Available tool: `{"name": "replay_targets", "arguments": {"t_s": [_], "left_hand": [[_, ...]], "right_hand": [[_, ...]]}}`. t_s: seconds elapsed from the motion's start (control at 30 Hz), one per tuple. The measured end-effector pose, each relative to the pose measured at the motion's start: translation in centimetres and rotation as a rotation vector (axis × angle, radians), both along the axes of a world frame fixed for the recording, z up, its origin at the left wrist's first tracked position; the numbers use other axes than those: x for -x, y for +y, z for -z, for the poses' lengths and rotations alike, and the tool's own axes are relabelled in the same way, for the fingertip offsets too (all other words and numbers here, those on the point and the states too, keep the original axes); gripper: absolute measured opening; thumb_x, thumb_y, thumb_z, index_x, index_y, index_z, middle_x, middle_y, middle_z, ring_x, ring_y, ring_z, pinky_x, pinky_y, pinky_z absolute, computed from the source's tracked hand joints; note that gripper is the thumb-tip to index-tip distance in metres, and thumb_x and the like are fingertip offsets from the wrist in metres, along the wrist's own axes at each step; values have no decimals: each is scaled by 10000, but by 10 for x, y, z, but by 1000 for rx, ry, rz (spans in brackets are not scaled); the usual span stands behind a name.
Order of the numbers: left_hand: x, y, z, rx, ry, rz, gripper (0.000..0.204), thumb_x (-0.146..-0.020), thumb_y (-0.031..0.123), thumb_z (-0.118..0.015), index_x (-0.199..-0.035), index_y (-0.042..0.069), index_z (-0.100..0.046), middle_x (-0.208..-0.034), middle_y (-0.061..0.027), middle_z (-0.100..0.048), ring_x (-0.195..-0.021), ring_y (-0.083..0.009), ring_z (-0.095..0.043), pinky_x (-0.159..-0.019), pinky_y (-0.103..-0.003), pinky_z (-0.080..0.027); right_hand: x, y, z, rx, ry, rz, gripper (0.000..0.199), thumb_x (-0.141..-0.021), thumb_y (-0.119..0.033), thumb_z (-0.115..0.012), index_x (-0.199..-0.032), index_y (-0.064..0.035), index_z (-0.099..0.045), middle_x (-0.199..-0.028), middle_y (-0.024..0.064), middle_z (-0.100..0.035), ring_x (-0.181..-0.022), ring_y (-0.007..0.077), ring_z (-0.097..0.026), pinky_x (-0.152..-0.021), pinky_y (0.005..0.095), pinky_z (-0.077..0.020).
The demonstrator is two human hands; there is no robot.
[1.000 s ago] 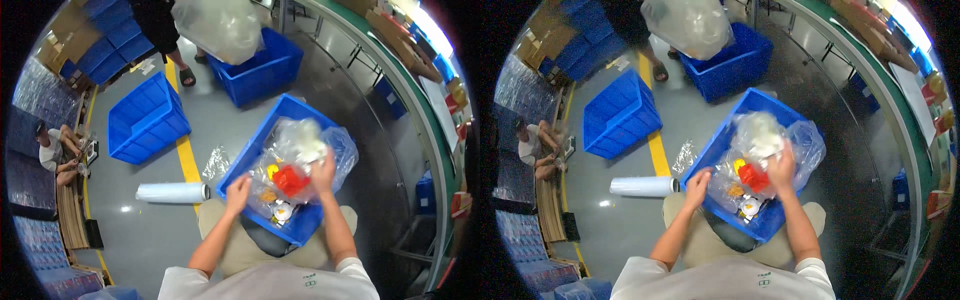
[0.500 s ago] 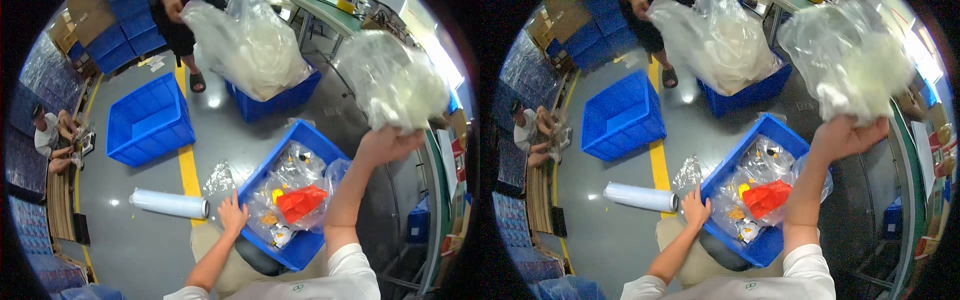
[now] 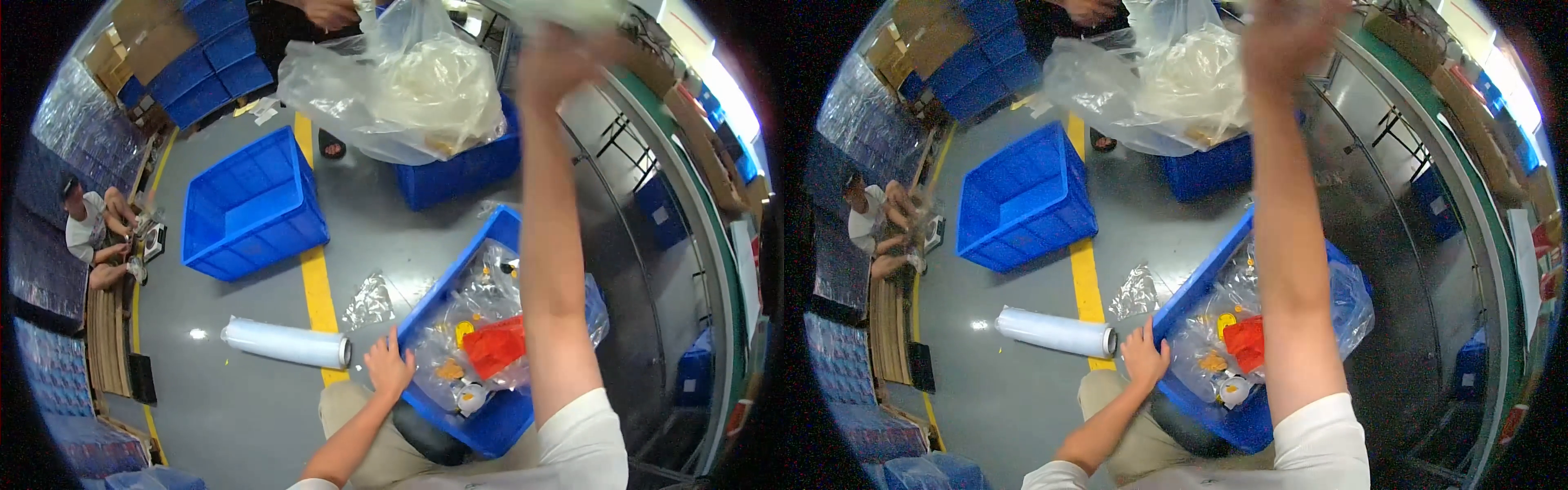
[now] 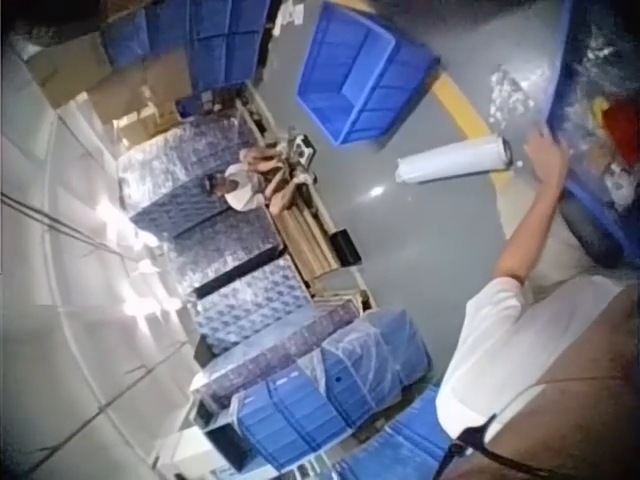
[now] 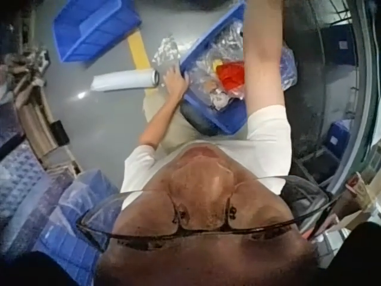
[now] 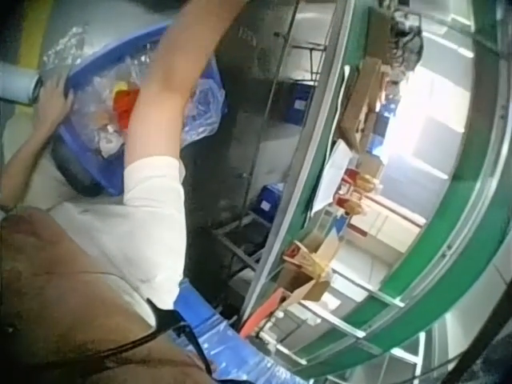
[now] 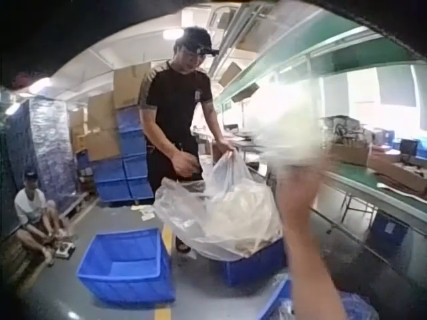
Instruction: Organizing and checking inventory on a factory floor, including sorting parts into bins and moving loaded pallets with a pallet jack.
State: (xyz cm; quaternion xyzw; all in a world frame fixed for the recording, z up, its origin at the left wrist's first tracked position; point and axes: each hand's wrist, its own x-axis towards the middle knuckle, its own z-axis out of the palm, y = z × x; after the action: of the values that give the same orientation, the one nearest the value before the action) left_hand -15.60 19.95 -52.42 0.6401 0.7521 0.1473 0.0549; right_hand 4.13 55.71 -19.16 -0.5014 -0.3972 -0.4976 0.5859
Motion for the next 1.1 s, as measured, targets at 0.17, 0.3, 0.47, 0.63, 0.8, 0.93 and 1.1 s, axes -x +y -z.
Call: {"name": "replay_targets", "arguments": {"t_s": [0.17, 0.3, 0.47, 0.63, 0.8, 0.93, 1.1], "left_hand": [[6, -7, 9, 15, -10, -11, 589, -726, 281, -568, -1251, 62, -414, -914, -119, -494, -895, -278, -471, -733, -405, -341], [9, 4, 12, -11, 29, 8, 566, -745, 272, -559, -1241, 44, -413, -937, -143, -500, -901, -300, -470, -750, -425, -353], [4, 23, -17, -5, -16, -1, 560, -750, 271, -555, -1243, 46, -415, -965, -161, -518, -916, -318, -486, -772, -412, -365], [4, 7, 7, -41, 49, 11, 581, -738, 272, -564, -1252, 47, -411, -973, -157, -530, -907, -317, -500, -757, -414, -372], [-8, -4, 4, -25, 27, 24, 575, -737, 267, -563, -1253, 59, -416, -966, -160, -536, -903, -324, -511, -761, -416, -379], [-7, -2, 7, -77, 62, 24, 584, -737, 260, -561, -1262, 57, -403, -951, -164, -532, -891, -325, -512, -758, -420, -382], [-3, 8, -6, -81, 35, -15, 596, -737, 255, -561, -1272, 55, -389, -960, -169, -526, -896, -324, -509, -762, -426, -384]], "right_hand": [[61, 22, 91, 783, -67, -291, 545, -716, -452, -623, -1152, -136, -538, -1218, 175, -482, -1113, 312, -475, -961, 395, -345], [15, -48, 157, 961, 257, -866, 444, -747, -356, -619, -1088, -73, -582, -1080, 154, -587, -989, 255, -569, -854, 356, -429], [-66, -195, 242, 1108, 519, -804, 315, -788, -261, -619, -984, -14, -623, -842, 117, -651, -764, 167, -611, -712, 280, -460], [-100, -316, 342, 1221, 12, -344, 390, -731, -287, -652, -1015, -23, -604, -930, 138, -629, -825, 297, -613, -758, 375, -474], [-148, -332, 339, 1753, 162, -293, 383, -736, -322, -649, -971, -23, -612, -910, 160, -629, -803, 257, -623, -671, 382, -480], [-175, -303, 283, 1464, 831, -705, 337, -772, -332, -631, -962, -54, -639, -832, 97, -657, -683, 153, -604, -635, 282, -453], [-165, -296, 206, 1213, 1007, -1040, 305, -819, -241, -600, -1001, 4, -613, -898, 18, -619, -783, 81, -545, -707, 234, -432]]}}
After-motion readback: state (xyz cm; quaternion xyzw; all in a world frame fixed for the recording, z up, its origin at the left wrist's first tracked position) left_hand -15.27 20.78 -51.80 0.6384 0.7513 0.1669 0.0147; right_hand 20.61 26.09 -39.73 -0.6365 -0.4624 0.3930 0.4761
